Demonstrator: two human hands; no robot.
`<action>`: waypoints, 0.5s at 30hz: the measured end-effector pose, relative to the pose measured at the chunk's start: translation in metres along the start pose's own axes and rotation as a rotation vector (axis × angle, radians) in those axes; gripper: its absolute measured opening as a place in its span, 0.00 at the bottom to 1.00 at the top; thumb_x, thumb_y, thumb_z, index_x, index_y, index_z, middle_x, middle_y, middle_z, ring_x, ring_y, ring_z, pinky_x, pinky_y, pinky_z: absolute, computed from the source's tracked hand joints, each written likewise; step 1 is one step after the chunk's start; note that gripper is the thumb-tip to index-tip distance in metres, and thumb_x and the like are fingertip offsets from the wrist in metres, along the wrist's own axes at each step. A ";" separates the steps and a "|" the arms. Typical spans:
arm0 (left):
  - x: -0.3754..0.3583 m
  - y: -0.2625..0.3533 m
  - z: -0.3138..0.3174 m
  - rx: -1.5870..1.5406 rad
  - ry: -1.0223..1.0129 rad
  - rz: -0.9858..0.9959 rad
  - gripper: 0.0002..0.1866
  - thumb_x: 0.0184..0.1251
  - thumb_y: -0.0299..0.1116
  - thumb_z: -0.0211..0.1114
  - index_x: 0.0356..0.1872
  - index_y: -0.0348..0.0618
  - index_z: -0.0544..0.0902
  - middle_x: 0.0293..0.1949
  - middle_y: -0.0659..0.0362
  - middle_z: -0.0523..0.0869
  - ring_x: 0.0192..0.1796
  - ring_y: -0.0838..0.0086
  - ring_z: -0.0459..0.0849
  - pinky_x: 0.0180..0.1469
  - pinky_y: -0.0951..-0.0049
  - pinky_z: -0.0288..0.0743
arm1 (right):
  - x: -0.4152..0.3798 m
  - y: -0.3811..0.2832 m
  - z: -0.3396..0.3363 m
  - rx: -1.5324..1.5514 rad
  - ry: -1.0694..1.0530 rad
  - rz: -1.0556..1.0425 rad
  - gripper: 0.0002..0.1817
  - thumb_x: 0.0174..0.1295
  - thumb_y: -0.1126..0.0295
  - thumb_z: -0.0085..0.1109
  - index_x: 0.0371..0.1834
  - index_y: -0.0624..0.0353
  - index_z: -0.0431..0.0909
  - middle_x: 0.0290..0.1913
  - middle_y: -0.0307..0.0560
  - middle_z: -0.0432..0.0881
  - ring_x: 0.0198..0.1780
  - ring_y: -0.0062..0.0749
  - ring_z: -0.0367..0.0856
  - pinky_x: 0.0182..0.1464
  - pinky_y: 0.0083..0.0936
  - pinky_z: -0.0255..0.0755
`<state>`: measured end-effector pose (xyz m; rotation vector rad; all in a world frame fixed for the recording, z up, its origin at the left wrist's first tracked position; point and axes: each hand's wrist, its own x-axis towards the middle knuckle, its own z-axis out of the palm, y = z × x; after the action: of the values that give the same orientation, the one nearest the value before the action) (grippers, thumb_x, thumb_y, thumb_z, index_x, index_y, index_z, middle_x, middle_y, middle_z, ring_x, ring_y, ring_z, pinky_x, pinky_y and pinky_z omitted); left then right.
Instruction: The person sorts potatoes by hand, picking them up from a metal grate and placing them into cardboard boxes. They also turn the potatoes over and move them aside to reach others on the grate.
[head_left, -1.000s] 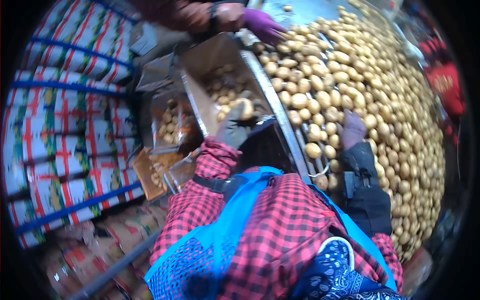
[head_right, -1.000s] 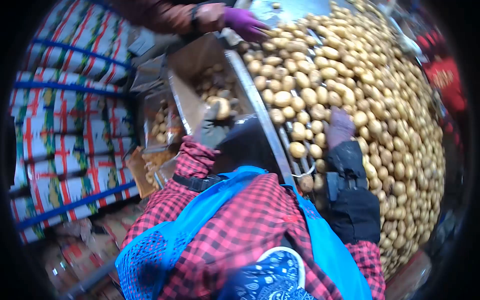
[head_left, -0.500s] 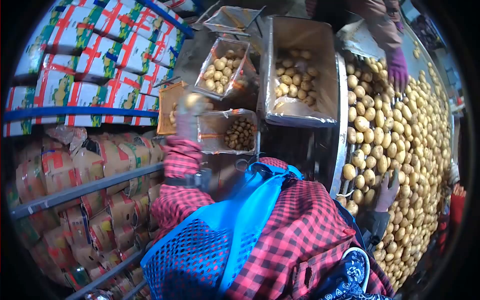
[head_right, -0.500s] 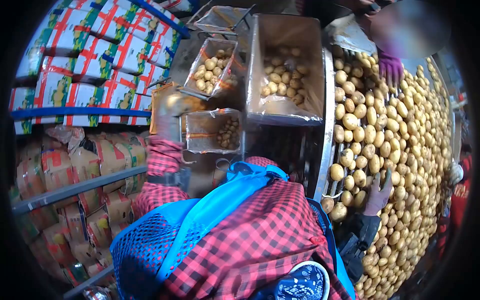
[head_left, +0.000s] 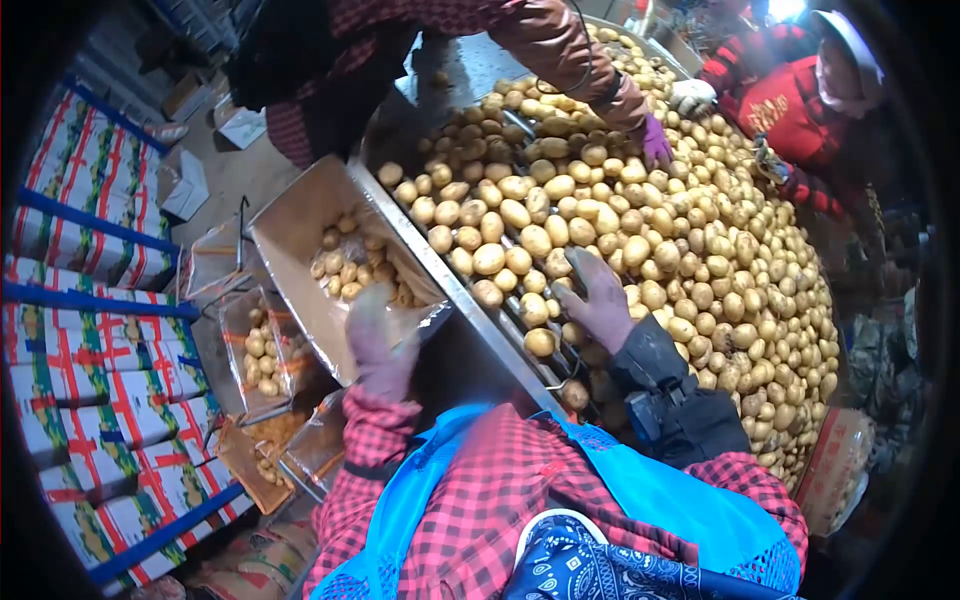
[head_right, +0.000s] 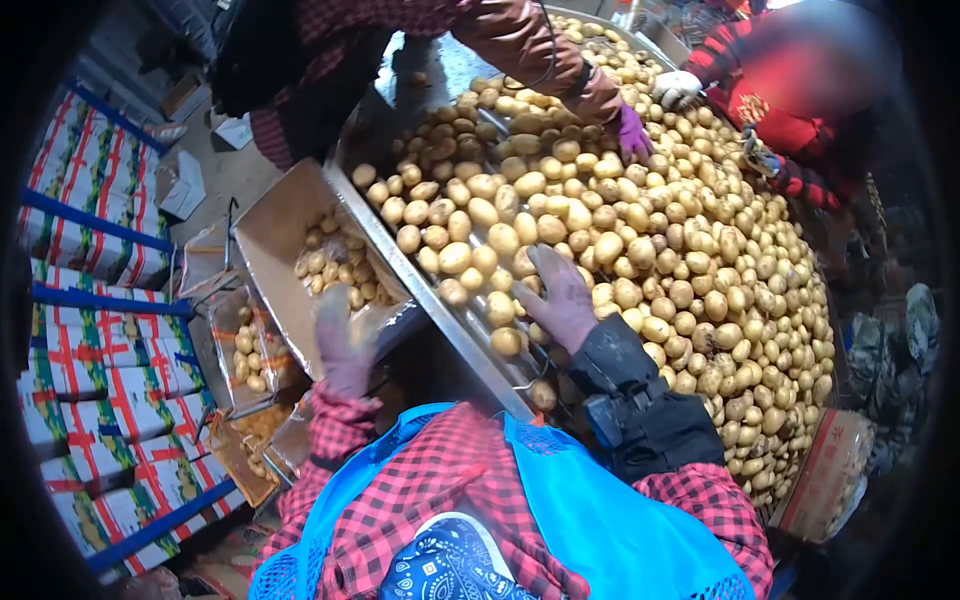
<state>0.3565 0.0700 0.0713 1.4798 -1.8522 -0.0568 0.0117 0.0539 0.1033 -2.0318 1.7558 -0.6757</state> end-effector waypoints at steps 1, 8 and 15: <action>0.024 0.016 0.019 -0.122 -0.073 0.072 0.33 0.56 0.34 0.71 0.64 0.37 0.74 0.63 0.45 0.75 0.66 0.50 0.72 0.69 0.53 0.64 | 0.009 0.010 0.003 -0.040 0.031 -0.001 0.34 0.60 0.51 0.63 0.65 0.61 0.72 0.64 0.63 0.74 0.67 0.57 0.69 0.70 0.45 0.61; 0.070 0.055 0.112 -0.079 -0.473 0.116 0.33 0.57 0.45 0.69 0.64 0.43 0.76 0.66 0.48 0.74 0.69 0.49 0.68 0.72 0.49 0.58 | 0.125 0.067 -0.001 -0.436 0.138 -0.006 0.38 0.59 0.46 0.62 0.68 0.59 0.70 0.66 0.64 0.71 0.68 0.59 0.66 0.69 0.49 0.60; 0.078 0.061 0.114 -0.014 -0.420 0.101 0.31 0.56 0.45 0.69 0.62 0.44 0.78 0.65 0.50 0.74 0.68 0.50 0.68 0.73 0.49 0.57 | 0.232 0.116 0.019 -0.355 -0.089 0.349 0.48 0.61 0.33 0.52 0.80 0.49 0.54 0.77 0.68 0.53 0.78 0.69 0.48 0.77 0.54 0.45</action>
<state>0.2373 -0.0224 0.0589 1.4414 -2.2496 -0.3546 -0.0462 -0.1941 0.0492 -1.8498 2.2244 -0.1717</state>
